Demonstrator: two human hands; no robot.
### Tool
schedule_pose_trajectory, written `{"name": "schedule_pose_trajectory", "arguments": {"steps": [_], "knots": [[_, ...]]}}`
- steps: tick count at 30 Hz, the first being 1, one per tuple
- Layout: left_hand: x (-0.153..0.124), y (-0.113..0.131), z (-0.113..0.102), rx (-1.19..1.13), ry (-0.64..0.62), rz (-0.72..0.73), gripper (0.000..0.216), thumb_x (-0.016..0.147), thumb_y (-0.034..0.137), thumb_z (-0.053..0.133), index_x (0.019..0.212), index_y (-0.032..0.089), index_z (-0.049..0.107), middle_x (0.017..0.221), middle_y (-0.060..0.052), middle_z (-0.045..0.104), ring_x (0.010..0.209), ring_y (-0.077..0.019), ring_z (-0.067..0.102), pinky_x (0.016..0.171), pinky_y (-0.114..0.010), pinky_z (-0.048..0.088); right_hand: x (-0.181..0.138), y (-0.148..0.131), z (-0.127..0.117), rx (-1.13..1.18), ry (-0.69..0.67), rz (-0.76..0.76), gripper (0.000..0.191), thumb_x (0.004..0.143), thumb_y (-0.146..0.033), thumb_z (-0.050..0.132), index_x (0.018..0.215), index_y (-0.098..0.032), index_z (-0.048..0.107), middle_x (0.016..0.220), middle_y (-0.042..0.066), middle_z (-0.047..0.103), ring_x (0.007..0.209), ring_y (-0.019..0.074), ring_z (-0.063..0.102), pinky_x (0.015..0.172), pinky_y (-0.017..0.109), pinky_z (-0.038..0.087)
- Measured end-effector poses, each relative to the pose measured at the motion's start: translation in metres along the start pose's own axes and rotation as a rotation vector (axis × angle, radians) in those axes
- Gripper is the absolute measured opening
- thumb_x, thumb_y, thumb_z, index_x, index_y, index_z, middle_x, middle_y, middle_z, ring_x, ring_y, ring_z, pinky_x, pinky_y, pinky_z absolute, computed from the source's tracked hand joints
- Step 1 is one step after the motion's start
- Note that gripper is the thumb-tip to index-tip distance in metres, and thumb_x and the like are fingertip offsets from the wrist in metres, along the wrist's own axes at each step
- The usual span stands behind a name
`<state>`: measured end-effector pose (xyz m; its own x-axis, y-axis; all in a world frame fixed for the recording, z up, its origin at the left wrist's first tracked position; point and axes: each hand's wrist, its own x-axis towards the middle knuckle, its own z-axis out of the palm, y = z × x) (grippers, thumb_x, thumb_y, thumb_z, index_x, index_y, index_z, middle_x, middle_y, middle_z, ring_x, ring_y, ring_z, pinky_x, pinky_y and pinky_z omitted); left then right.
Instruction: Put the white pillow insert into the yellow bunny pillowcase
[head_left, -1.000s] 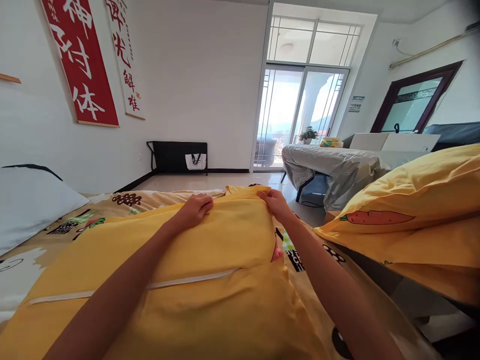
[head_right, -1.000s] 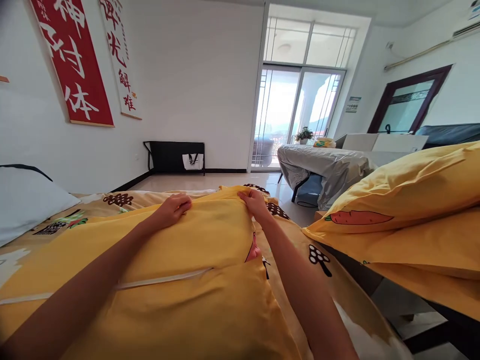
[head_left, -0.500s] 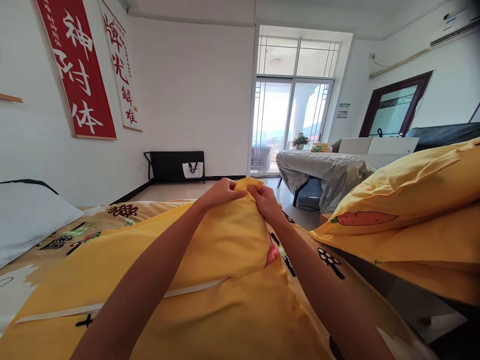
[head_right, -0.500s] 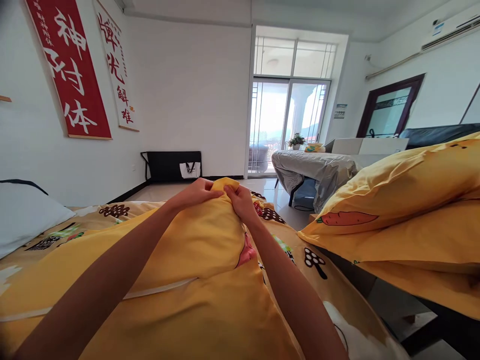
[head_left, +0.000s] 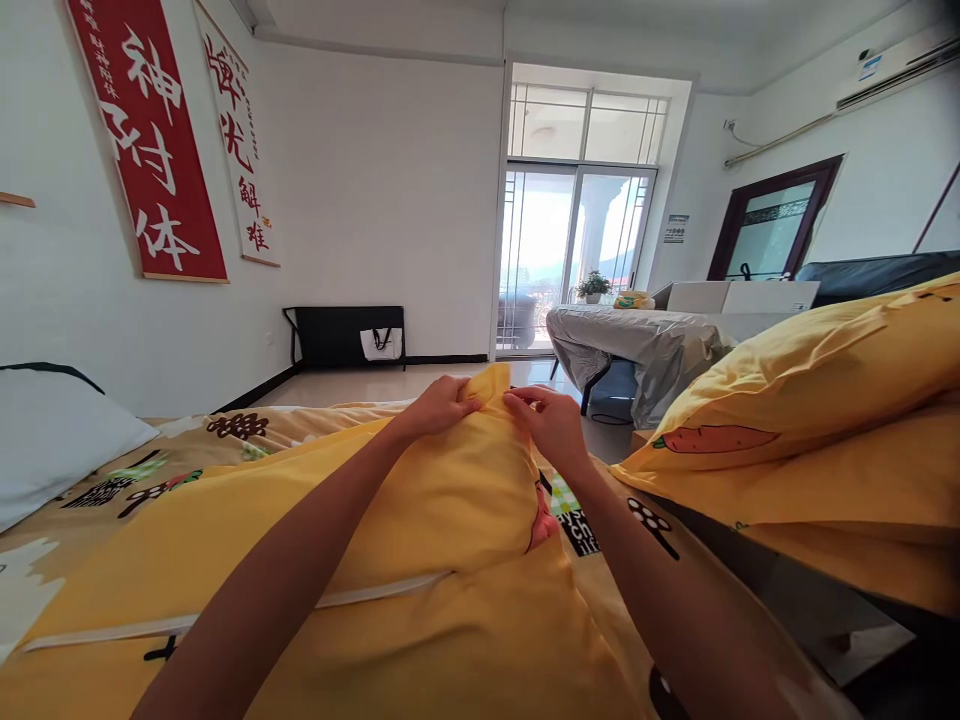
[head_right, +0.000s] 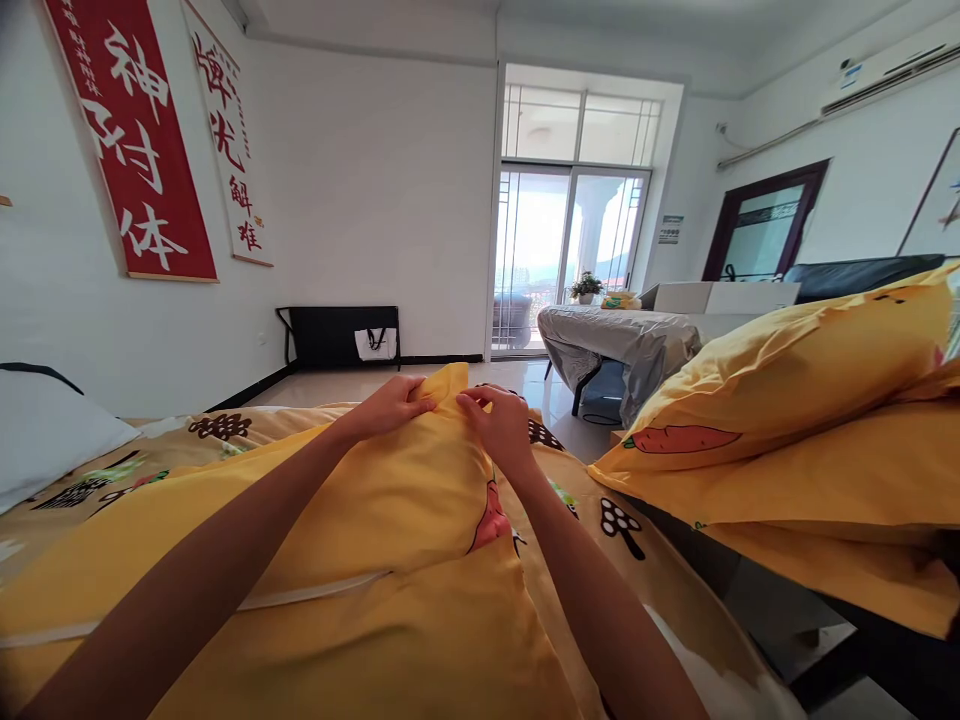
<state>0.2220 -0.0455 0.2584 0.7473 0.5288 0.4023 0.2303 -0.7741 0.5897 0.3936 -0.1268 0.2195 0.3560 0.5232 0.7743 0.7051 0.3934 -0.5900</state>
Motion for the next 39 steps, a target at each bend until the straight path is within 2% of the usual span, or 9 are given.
{"name": "schedule_pose_trajectory", "arguments": {"steps": [4,8,12,17,21,25,29,34,39], "knots": [[-0.002,0.0,0.001,-0.004,0.029,0.029,0.023,0.075,0.039,0.052,0.071,0.017,0.048,0.066,0.004,0.044,0.061,-0.0108,0.038,0.058,-0.025,0.031,0.002,0.005,0.006,0.114,-0.214,0.083,0.025,0.073,-0.042,0.064,0.077,-0.02,0.075,0.079,0.006,0.074,0.073,0.021,0.064,0.065,0.031,0.047],[-0.005,0.004,0.002,-0.025,0.045,0.052,0.027,0.077,0.042,0.052,0.069,0.018,0.045,0.065,0.004,0.043,0.061,-0.0107,0.037,0.059,-0.025,0.031,0.007,0.0,0.009,0.126,-0.303,-0.015,0.022,0.077,-0.038,0.059,0.076,-0.023,0.075,0.078,0.003,0.074,0.071,0.0196,0.064,0.065,0.031,0.046],[-0.006,0.0,0.003,-0.135,0.018,0.028,0.031,0.076,0.048,0.055,0.073,0.017,0.048,0.067,0.004,0.044,0.061,-0.0105,0.038,0.056,-0.023,0.031,0.008,-0.005,0.006,-0.077,-0.145,-0.113,0.017,0.075,-0.032,0.058,0.068,-0.023,0.071,0.064,0.001,0.069,0.059,0.0162,0.056,0.063,0.031,0.042],[-0.007,-0.016,0.003,-0.286,-0.009,-0.073,0.037,0.08,0.055,0.05,0.075,0.018,0.047,0.067,0.004,0.041,0.059,-0.0095,0.037,0.055,-0.022,0.031,0.005,0.0,0.004,0.007,-0.049,-0.057,0.02,0.076,-0.037,0.057,0.07,-0.021,0.067,0.067,0.002,0.068,0.061,0.0165,0.056,0.062,0.03,0.043],[-0.007,-0.02,-0.001,-0.12,0.015,0.034,0.037,0.084,0.048,0.046,0.064,0.019,0.036,0.062,0.005,0.031,0.058,-0.009,0.03,0.054,-0.023,0.025,0.001,0.006,0.011,0.126,0.008,0.022,0.022,0.076,-0.04,0.057,0.073,-0.02,0.065,0.072,0.004,0.068,0.065,0.0176,0.057,0.064,0.032,0.044],[-0.004,-0.008,-0.009,0.063,-0.053,0.113,0.041,0.083,0.046,0.047,0.058,0.018,0.032,0.058,0.004,0.027,0.056,-0.0088,0.026,0.052,-0.025,0.02,-0.001,0.006,0.021,0.199,0.018,0.061,0.021,0.077,-0.04,0.057,0.076,-0.02,0.061,0.074,0.004,0.066,0.068,0.0178,0.057,0.064,0.032,0.044],[0.004,0.008,-0.011,-0.09,-0.064,0.021,0.04,0.078,0.049,0.052,0.058,0.018,0.039,0.057,0.004,0.03,0.052,-0.0072,0.024,0.048,-0.024,0.018,-0.003,0.003,0.027,0.211,0.017,-0.011,0.016,0.077,-0.036,0.058,0.079,-0.02,0.06,0.075,0.003,0.064,0.07,0.0168,0.057,0.068,0.031,0.044],[0.015,0.02,-0.006,-0.257,-0.116,-0.026,0.025,0.069,0.034,0.062,0.06,0.016,0.047,0.059,0.004,0.04,0.05,-0.0062,0.033,0.045,-0.021,0.024,-0.005,0.003,0.022,0.155,0.036,-0.052,0.013,0.081,-0.033,0.056,0.083,-0.021,0.058,0.076,0.002,0.063,0.071,0.0164,0.057,0.07,0.031,0.045],[0.015,0.017,0.0,-0.442,-0.087,-0.106,0.019,0.067,0.033,0.064,0.069,0.015,0.058,0.063,0.002,0.052,0.054,-0.0082,0.046,0.047,-0.02,0.034,-0.026,-0.004,0.01,-0.207,0.259,-0.3,0.013,0.085,-0.034,0.055,0.087,-0.021,0.058,0.084,0.006,0.062,0.081,0.0215,0.054,0.076,0.036,0.043]]}}
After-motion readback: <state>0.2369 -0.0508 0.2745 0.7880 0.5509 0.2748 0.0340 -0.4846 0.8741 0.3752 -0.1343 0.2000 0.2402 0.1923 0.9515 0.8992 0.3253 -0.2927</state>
